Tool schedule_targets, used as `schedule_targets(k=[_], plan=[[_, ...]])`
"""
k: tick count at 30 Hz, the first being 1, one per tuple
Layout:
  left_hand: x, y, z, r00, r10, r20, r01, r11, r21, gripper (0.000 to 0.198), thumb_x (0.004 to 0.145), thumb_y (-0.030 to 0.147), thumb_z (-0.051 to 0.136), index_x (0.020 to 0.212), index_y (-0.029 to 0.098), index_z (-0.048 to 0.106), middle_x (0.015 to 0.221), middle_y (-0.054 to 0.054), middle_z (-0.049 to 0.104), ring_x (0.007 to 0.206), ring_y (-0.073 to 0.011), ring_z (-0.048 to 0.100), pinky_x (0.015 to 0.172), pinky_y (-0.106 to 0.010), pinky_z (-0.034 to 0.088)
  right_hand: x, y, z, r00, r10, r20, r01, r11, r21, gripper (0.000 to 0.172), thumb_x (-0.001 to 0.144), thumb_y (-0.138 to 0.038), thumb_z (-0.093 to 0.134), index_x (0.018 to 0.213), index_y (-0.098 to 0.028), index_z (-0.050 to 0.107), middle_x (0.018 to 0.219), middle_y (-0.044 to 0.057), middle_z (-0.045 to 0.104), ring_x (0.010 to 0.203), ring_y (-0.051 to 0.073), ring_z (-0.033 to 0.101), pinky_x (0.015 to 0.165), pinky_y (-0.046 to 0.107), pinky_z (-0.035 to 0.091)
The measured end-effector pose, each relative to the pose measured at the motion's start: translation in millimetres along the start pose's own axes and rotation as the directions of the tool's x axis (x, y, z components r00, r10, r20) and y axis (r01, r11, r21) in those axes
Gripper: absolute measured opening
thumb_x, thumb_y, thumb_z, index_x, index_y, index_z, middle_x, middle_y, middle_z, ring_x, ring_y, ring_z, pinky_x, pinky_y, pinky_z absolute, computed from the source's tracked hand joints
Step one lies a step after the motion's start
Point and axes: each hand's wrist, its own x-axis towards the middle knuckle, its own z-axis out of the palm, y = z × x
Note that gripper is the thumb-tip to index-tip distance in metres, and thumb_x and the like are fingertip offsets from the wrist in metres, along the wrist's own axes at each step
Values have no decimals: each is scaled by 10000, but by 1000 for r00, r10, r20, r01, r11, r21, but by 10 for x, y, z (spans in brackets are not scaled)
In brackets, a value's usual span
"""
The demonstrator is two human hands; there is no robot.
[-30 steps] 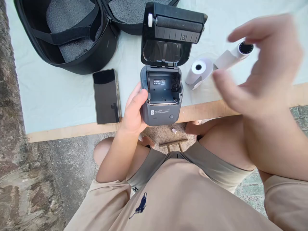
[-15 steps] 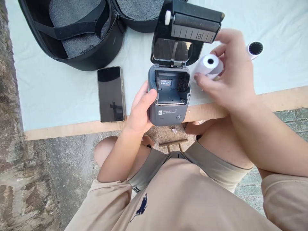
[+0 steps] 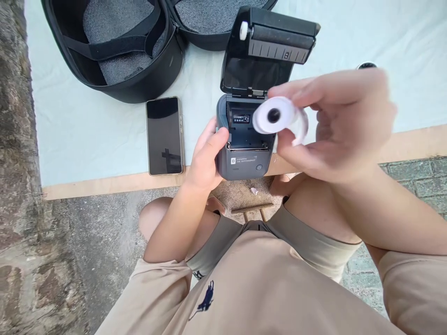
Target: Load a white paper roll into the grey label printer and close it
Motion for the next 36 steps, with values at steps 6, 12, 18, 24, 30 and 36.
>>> schedule_targets(k=[6,12,18,24,30,36], plan=[[-5,13,4,1000,9,4,-9,1000,-21,231,918,391,581,1071,233,653,1055,-15,763,1245,-266,674,977,-372,604,69,-52,136,965,-254,58,245,810,-533,275,865,-160,572,1095,-286,491,972,-37,738,912,192,731,747,321,543],[-15,26,20,1000,27,-1,-27,1000,-12,234,921,371,587,1094,236,669,1142,-3,750,1283,-262,648,988,-356,597,104,-40,189,957,-252,141,286,751,-595,235,869,-180,514,1073,-296,496,847,-52,723,737,184,679,716,361,490],[-29,33,46,1000,-11,-6,10,999,-40,265,912,431,619,1086,234,650,1058,-13,756,1170,-263,712,921,-362,623,102,-83,178,957,-264,125,281,720,-635,278,813,-142,551,1065,-243,494,846,-39,725,718,175,675,699,349,489],[-42,50,58,1000,-30,-1,30,999,-25,276,911,430,624,1104,234,642,1074,-29,755,1177,-266,707,915,-369,627,102,-118,172,969,-178,170,246,702,-668,150,906,-234,517,1055,-246,516,918,-9,743,745,183,679,675,356,487],[-36,44,45,1000,-21,-13,21,999,-31,258,906,431,615,1085,247,637,1120,-27,748,1240,-271,671,962,-377,608,82,7,200,945,-289,153,316,689,-652,39,957,-231,532,929,-214,554,1063,-17,764,901,176,732,765,337,533],[-23,45,25,999,-48,-8,48,998,27,343,866,468,627,1136,257,607,1178,-50,735,1273,-298,647,916,-399,627,103,76,170,957,-261,129,281,711,-644,108,935,-275,537,894,-268,637,894,-5,718,835,230,655,683,399,457]])
